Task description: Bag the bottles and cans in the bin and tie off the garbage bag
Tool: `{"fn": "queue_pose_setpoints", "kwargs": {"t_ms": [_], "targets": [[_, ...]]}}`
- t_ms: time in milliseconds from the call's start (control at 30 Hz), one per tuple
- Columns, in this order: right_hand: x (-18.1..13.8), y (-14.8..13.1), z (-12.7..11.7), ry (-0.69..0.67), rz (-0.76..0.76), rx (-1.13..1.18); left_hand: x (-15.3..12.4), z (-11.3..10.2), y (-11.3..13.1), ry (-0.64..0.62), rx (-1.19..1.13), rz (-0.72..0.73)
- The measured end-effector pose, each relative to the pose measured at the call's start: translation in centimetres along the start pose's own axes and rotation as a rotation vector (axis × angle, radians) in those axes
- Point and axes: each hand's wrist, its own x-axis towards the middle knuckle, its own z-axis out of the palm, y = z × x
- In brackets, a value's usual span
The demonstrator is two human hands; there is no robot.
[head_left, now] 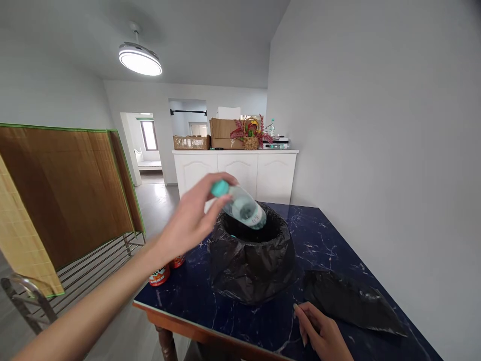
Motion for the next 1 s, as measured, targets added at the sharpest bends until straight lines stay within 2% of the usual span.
{"fn": "queue_pose_setpoints", "kwargs": {"t_ms": [167,267,300,400,433,600,800,1000], "targets": [[-0.1,-0.4,0.2,0.015,-0.021,-0.001,-1.5,5.3,-0.7,-0.324,-0.131,-0.004],[-0.2,-0.7,0.3,0.018,-0.006,0.014,-1.1,6.9,-1.5,-0.537,-0.215,-0.011],[-0.2,-0.8,0.3,0.015,0.006,0.021,-0.7,7.1,-1.9,-0.545,-0.230,-0.041],[-0.1,-1.1,0.2,0.010,0.030,0.041,1.1,7.5,-4.2,-0.438,-0.177,-0.192],[-0.1,-1.2,0.2,0.010,0.029,0.047,1.7,7.6,-5.2,-0.450,-0.141,-0.244],[-0.2,-1.3,0.2,0.023,0.017,0.053,3.5,8.8,-10.9,-0.682,-0.068,-0.458],[-0.2,-1.1,0.2,0.013,0.003,0.044,2.5,9.4,-15.3,-0.767,-0.181,-0.577],[-0.2,-2.1,0.0,0.066,-0.020,0.126,0.9,9.6,-17.3,-0.612,-0.337,-0.687]]}}
